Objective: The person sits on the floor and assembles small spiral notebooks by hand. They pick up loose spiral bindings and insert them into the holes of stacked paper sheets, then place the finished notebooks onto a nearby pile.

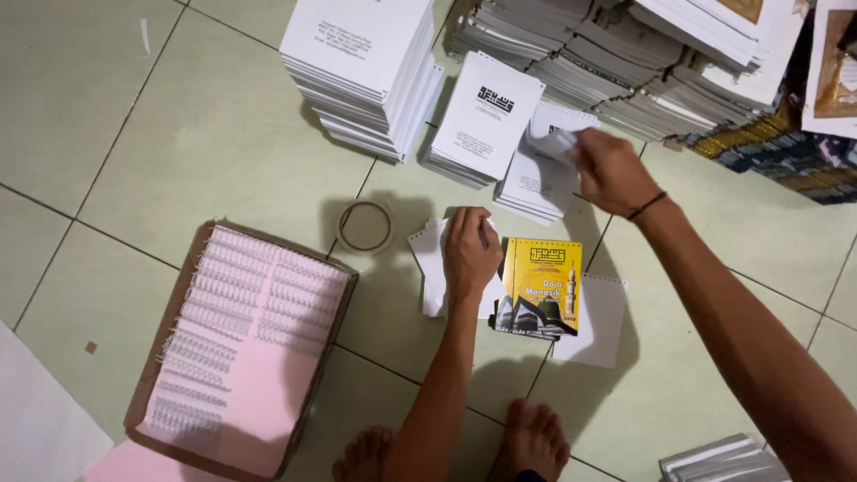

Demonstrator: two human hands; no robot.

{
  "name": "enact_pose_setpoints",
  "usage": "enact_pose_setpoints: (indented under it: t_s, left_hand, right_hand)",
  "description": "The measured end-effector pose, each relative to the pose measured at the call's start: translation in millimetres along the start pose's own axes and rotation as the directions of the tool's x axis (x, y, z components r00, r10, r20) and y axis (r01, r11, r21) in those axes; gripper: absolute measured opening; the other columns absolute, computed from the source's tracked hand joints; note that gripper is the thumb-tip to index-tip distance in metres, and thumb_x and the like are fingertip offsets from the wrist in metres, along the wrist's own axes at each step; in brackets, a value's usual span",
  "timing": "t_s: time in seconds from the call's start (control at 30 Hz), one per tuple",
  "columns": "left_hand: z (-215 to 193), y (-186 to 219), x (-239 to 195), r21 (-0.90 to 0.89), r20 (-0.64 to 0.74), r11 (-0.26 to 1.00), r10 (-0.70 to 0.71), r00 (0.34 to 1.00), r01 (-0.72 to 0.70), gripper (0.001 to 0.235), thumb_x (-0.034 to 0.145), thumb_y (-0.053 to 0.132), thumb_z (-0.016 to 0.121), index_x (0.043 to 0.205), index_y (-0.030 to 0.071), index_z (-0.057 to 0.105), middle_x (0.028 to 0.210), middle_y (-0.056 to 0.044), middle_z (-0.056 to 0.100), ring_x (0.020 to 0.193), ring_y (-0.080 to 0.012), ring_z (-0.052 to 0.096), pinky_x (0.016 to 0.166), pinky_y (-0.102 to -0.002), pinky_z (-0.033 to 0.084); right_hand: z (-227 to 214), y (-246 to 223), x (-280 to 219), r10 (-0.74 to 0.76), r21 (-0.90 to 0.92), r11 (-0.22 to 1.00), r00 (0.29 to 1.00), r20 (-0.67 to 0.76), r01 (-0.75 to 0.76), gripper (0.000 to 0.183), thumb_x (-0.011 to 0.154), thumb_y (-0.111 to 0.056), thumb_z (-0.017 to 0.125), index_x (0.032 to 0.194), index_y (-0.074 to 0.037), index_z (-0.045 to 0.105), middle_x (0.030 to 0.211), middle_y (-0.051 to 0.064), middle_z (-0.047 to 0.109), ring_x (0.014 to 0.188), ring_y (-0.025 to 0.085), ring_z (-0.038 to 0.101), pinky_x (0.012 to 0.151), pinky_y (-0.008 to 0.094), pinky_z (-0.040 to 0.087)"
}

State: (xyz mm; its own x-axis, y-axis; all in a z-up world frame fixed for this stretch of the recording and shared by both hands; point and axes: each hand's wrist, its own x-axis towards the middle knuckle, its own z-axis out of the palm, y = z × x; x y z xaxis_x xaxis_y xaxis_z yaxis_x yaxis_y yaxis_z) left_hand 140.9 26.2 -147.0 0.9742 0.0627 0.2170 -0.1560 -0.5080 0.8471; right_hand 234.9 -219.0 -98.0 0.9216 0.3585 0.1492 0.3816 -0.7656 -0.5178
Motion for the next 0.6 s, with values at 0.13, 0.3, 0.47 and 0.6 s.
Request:
enact_pose_setpoints:
  t_s: [0.13, 0.3, 0.47, 0.6]
  left_hand:
    - [2, -9, 4, -0.034, 0.045, 0.999, -0.039, 0.998, 0.041, 0.011, 0.09, 0.016, 0.063, 0.099, 0.011, 0.061, 0.089, -0.007, 0.06, 0.083, -0.0278, 0.068, 0.076, -0.041, 0.056]
    - [-10, 5, 20, -0.241, 0.324, 0.866, -0.353, 0.878, 0.438, 0.018, 0.096, 0.025, 0.062, 0.101, 0.008, 0.059, 0.102, -0.009, 0.062, 0.086, -0.0188, 0.061, 0.074, -0.029, 0.055]
    - [-1, 23, 17, -0.32, 0.26, 0.892, -0.241, 0.935, 0.319, 0.015, 0.093, 0.02, 0.062, 0.092, 0.007, 0.068, 0.094, -0.009, 0.066, 0.086, -0.0208, 0.062, 0.075, -0.033, 0.051]
    - [27, 75, 2, -0.642, 0.619, 0.411, -0.221, 0.754, 0.648, 0.083, 0.101, 0.068, 0.044, 0.137, -0.006, 0.054, 0.131, -0.035, 0.058, 0.114, -0.0438, 0.064, 0.089, -0.053, 0.057]
  right_hand:
    - [-16, 41, -11, -0.095, -0.173, 0.982, 0.99, -0.101, 0.076, 0.016, 0.108, -0.009, 0.058, 0.095, 0.0, 0.053, 0.076, 0.018, 0.05, 0.075, 0.045, 0.059, 0.067, 0.051, 0.047]
    - [-53, 52, -34, 0.003, -0.326, 0.937, 0.935, -0.354, -0.126, 0.009, 0.112, -0.002, 0.053, 0.106, 0.003, 0.048, 0.092, 0.02, 0.053, 0.08, 0.031, 0.049, 0.067, 0.044, 0.044]
    - [-78, 15, -72, -0.062, -0.398, 0.895, 0.828, -0.557, -0.2, 0.021, 0.116, -0.007, 0.048, 0.099, 0.005, 0.046, 0.088, 0.022, 0.048, 0.075, 0.044, 0.048, 0.067, 0.051, 0.034]
    - [-58, -14, -128, -0.122, -0.371, 0.918, 0.792, -0.598, -0.138, 0.016, 0.11, -0.011, 0.051, 0.097, -0.004, 0.056, 0.081, 0.012, 0.048, 0.07, 0.041, 0.053, 0.067, 0.045, 0.047]
